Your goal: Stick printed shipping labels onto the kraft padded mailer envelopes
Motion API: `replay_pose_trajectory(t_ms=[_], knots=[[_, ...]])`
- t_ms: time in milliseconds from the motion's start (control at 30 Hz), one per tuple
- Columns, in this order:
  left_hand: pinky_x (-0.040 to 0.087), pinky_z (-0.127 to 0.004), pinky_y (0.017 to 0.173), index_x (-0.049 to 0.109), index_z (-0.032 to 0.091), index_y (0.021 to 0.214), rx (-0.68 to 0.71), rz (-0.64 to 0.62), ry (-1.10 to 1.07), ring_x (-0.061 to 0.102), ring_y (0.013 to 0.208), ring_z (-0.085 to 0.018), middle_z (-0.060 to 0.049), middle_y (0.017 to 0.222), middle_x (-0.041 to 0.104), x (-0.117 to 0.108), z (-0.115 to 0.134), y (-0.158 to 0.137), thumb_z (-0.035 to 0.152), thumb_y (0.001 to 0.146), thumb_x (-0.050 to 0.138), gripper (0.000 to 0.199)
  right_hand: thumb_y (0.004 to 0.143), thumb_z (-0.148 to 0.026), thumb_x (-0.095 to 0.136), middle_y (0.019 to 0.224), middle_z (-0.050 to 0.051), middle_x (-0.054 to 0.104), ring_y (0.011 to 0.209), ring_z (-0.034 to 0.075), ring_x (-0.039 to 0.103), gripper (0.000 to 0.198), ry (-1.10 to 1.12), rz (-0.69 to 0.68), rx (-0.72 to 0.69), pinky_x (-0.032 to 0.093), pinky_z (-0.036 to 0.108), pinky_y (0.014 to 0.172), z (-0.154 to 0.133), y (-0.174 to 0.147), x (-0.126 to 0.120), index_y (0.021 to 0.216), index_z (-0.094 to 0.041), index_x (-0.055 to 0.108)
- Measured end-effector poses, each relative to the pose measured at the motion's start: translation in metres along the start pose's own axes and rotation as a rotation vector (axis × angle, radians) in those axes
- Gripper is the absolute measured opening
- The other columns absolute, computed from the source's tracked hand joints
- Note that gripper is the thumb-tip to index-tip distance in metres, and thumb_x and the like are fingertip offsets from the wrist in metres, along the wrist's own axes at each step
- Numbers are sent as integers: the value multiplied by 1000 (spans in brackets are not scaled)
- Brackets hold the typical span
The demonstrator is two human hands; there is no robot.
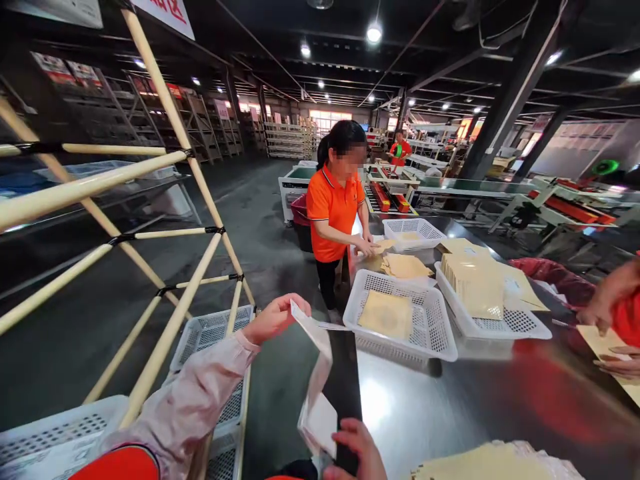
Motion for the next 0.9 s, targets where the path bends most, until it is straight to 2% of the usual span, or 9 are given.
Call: replay_pose_trajectory(t_ms=[67, 200, 300, 367, 500, 600, 700, 800, 900], knots=[[41, -22, 55, 53, 15, 67, -38, -143, -174, 52, 58, -10, -2, 68, 61, 22, 1, 5, 40, 66, 80, 37, 66, -50, 77, 114, 11, 67, 112, 32, 59, 36, 19, 80, -29, 45, 43, 102, -30, 13, -15, 92, -26, 75], [39, -23, 52, 50, 17, 67, -112, -347, -445, 49, 56, -11, -2, 69, 56, 66, -3, 10, 44, 71, 73, 36, 72, -66, 66, 107, 11, 65, 101, 27, 60, 53, 175, 242, 58, 49, 39, 91, -74, 37, -35, 99, -21, 68], [41, -25, 55, 51, 17, 68, -123, -361, -498, 50, 57, -12, -2, 71, 56, 92, -11, 11, 45, 71, 73, 36, 74, -78, 54, 100, 10, 64, 82, 20, 63, 71, 438, 79, 240, 51, 33, 72, -75, 44, -17, 109, -18, 63], [43, -26, 59, 51, 18, 67, -120, -349, -504, 52, 60, -12, -1, 71, 56, 107, -20, 10, 44, 71, 73, 35, 74, -75, 58, 94, 8, 64, 73, 15, 62, 69, 623, -13, 314, 48, 27, 64, -69, 42, -3, 108, -16, 62], [45, -28, 69, 54, 17, 66, 0, -281, -386, 55, 70, -14, -3, 75, 62, 122, -37, -4, 37, 75, 73, 29, 67, -49, 81, 92, 6, 68, 74, 15, 63, 50, 840, 100, 203, 48, 26, 66, -64, 34, -11, 101, -17, 61], [47, -32, 81, 64, 17, 68, 120, -357, -141, 62, 87, -19, -7, 87, 69, 126, -45, -22, 29, 80, 70, 18, 67, -47, 81, 88, 5, 70, 76, 19, 64, 46, 802, 280, 151, 49, 30, 69, -62, 21, -43, 98, -18, 64], [46, -34, 88, 75, 20, 88, 96, -473, 8, 62, 102, -22, -11, 109, 71, 127, -48, -33, 27, 85, 63, 14, 67, -50, 80, 82, 6, 71, 71, 18, 63, 44, 588, 352, 174, 48, 28, 64, -67, 4, -79, 93, -15, 68], [46, -32, 82, 74, 19, 104, 31, -518, 57, 60, 96, -21, -12, 114, 68, 130, -43, -33, 34, 82, 65, 28, 62, -46, 83, 81, 4, 70, 69, 17, 60, 43, 413, 357, 182, 46, 27, 61, -82, -10, -104, 89, -16, 70], [45, -30, 76, 73, 15, 104, -104, -575, 108, 58, 84, -18, -11, 100, 70, 150, -40, -29, 45, 76, 69, 41, 54, -42, 87, 79, 3, 69, 72, 18, 60, 40, 320, 337, 177, 47, 29, 64, -97, -17, -112, 81, -17, 70]])
Point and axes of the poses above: each hand's wrist, its own y-axis towards the middle knuckle, its own x-axis out of the palm, z = x × y, the point moved 5 cm from there along y, towards the middle knuckle
